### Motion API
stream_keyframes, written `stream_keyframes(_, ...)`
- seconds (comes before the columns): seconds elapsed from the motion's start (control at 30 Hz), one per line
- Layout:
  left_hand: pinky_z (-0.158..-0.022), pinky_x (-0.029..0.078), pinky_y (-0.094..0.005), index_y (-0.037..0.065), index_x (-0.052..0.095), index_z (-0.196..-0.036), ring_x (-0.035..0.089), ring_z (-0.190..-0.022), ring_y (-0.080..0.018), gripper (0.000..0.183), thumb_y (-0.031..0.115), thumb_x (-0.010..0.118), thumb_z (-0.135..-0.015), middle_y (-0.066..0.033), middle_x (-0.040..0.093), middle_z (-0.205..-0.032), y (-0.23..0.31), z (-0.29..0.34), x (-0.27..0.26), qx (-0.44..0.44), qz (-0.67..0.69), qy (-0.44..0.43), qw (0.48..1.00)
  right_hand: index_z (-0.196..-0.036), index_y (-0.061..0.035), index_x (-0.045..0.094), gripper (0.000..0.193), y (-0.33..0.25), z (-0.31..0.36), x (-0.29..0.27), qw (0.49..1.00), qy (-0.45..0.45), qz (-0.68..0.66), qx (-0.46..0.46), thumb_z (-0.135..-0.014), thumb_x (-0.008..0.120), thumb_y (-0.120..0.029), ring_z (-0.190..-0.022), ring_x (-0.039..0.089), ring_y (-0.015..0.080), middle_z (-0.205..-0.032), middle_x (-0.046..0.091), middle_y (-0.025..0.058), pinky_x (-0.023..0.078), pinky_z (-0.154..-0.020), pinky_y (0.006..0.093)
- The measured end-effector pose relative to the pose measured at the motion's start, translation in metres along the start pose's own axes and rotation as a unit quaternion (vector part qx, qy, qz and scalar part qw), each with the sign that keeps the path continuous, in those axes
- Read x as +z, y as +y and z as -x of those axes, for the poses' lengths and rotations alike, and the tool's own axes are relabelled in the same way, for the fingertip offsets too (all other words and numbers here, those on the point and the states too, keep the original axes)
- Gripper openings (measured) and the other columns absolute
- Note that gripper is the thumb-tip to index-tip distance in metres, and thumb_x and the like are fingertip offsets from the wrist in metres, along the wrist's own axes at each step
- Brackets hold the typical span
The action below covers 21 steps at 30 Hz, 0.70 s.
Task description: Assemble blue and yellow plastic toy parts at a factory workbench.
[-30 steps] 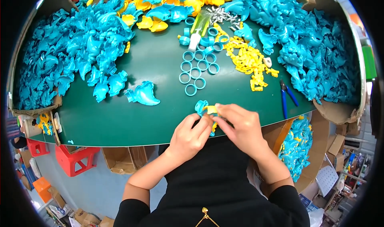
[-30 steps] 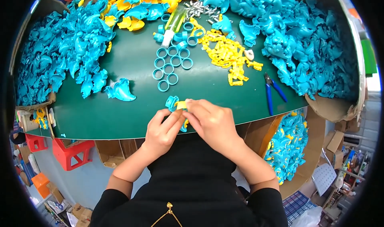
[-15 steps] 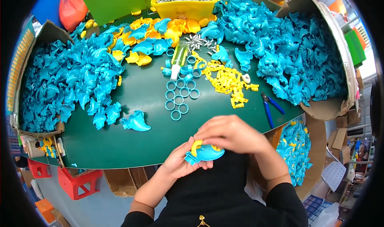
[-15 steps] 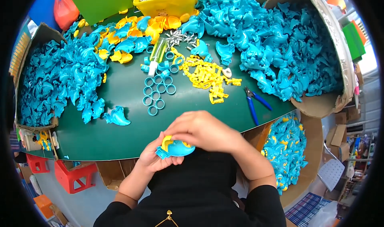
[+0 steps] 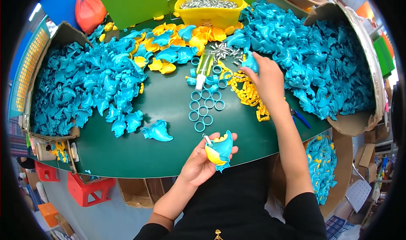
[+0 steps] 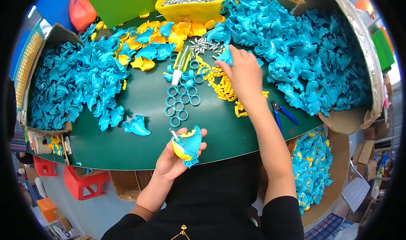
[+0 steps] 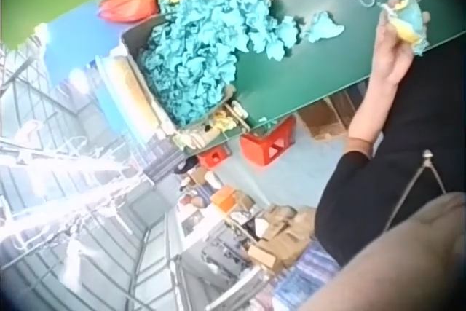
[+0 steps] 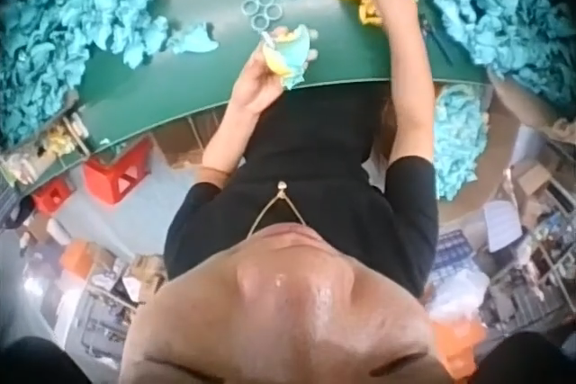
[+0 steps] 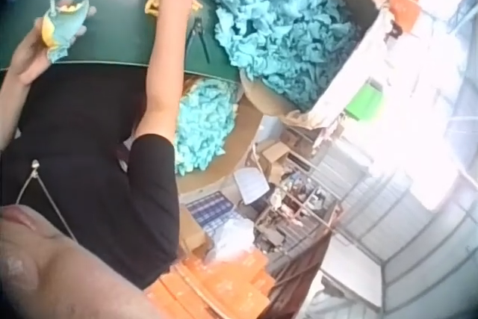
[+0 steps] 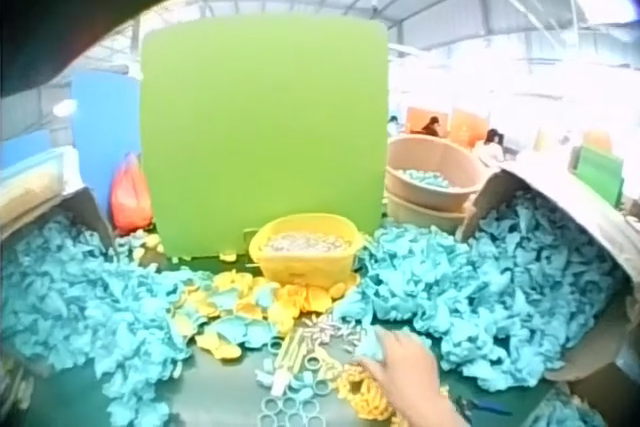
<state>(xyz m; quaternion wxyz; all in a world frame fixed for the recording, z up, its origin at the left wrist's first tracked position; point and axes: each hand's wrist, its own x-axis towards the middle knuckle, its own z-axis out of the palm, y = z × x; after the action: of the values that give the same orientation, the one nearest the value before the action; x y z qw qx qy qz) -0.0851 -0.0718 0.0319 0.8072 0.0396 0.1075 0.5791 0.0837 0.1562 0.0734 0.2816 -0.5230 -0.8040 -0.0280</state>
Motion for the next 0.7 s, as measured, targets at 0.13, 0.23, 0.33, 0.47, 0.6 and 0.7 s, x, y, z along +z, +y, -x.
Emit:
stream_keyframes(0.13, -0.109, 0.047, -0.0463, 0.008, 0.045, -0.145, 0.051, -0.133, -0.0391, 0.073, 0.028, 0.081, -0.085, -0.0198, 0.037, -0.154, 0.005, 0.005, 0.001, 0.074, -0.031, 0.015, 0.997, -0.121, -0.0015, 0.066, 0.056, -0.037, 0.069, -0.068, 0.977, -0.117, -0.173, -0.051, -0.072, 0.086, -0.022, -0.098, 0.064, 0.0323, -0.109, 0.068, 0.0163, 0.052, -0.085, 0.0411)
stream_keyframes(0.23, -0.110, 0.045, -0.0455, 0.005, 0.032, -0.153, 0.050, -0.134, -0.0352, 0.087, 0.021, 0.082, -0.083, -0.0164, 0.040, -0.152, 0.018, 0.002, 0.005, 0.110, -0.050, 0.023, 0.992, -0.123, -0.0044, 0.065, 0.061, -0.051, 0.126, -0.063, 0.972, -0.160, -0.154, -0.081, -0.067, 0.088, -0.015, -0.101, 0.063, 0.0320, -0.120, 0.066, 0.0144, 0.052, -0.085, 0.0409)
stream_keyframes(0.33, -0.110, 0.046, -0.0437, 0.002, 0.034, -0.152, 0.050, -0.134, -0.0319, 0.087, 0.004, 0.081, -0.078, -0.0138, 0.040, -0.153, 0.018, 0.003, 0.008, 0.123, -0.064, 0.030, 0.990, -0.127, -0.0053, 0.063, 0.062, -0.052, 0.147, -0.053, 0.976, -0.153, -0.135, -0.073, -0.070, 0.086, -0.015, -0.102, 0.060, 0.0318, -0.122, 0.061, 0.0135, 0.051, -0.085, 0.0399)
stream_keyframes(0.47, -0.108, 0.048, -0.0423, 0.004, 0.040, -0.149, 0.048, -0.137, -0.0292, 0.091, -0.010, 0.081, -0.070, -0.0149, 0.037, -0.155, 0.016, 0.005, 0.007, 0.162, -0.198, 0.026, 0.966, -0.133, -0.0012, 0.061, 0.060, -0.058, 0.143, -0.063, 0.916, -0.149, -0.370, 0.043, -0.076, 0.080, -0.008, -0.105, 0.058, 0.0253, -0.115, 0.060, 0.0117, 0.047, -0.090, 0.0326)
stream_keyframes(0.6, -0.110, 0.047, -0.0412, 0.004, 0.041, -0.149, 0.043, -0.140, -0.0277, 0.092, -0.013, 0.082, -0.069, -0.0173, 0.034, -0.157, 0.007, 0.003, 0.013, 0.170, -0.208, -0.015, 0.963, -0.133, 0.0024, 0.060, 0.061, -0.087, 0.135, -0.079, 0.859, -0.165, -0.484, 0.041, -0.077, 0.081, -0.013, -0.108, 0.058, 0.0213, -0.115, 0.059, 0.0124, 0.045, -0.095, 0.0314)
stream_keyframes(0.7, -0.110, 0.047, -0.0408, 0.003, 0.040, -0.149, 0.043, -0.141, -0.0276, 0.092, -0.013, 0.082, -0.069, -0.0181, 0.036, -0.156, 0.004, 0.004, 0.014, 0.170, -0.217, 0.002, 0.961, -0.131, 0.0022, 0.062, 0.059, -0.091, 0.139, -0.073, 0.850, -0.152, -0.500, 0.060, -0.078, 0.081, -0.013, -0.106, 0.059, 0.0208, -0.114, 0.061, 0.0124, 0.046, -0.095, 0.0314)
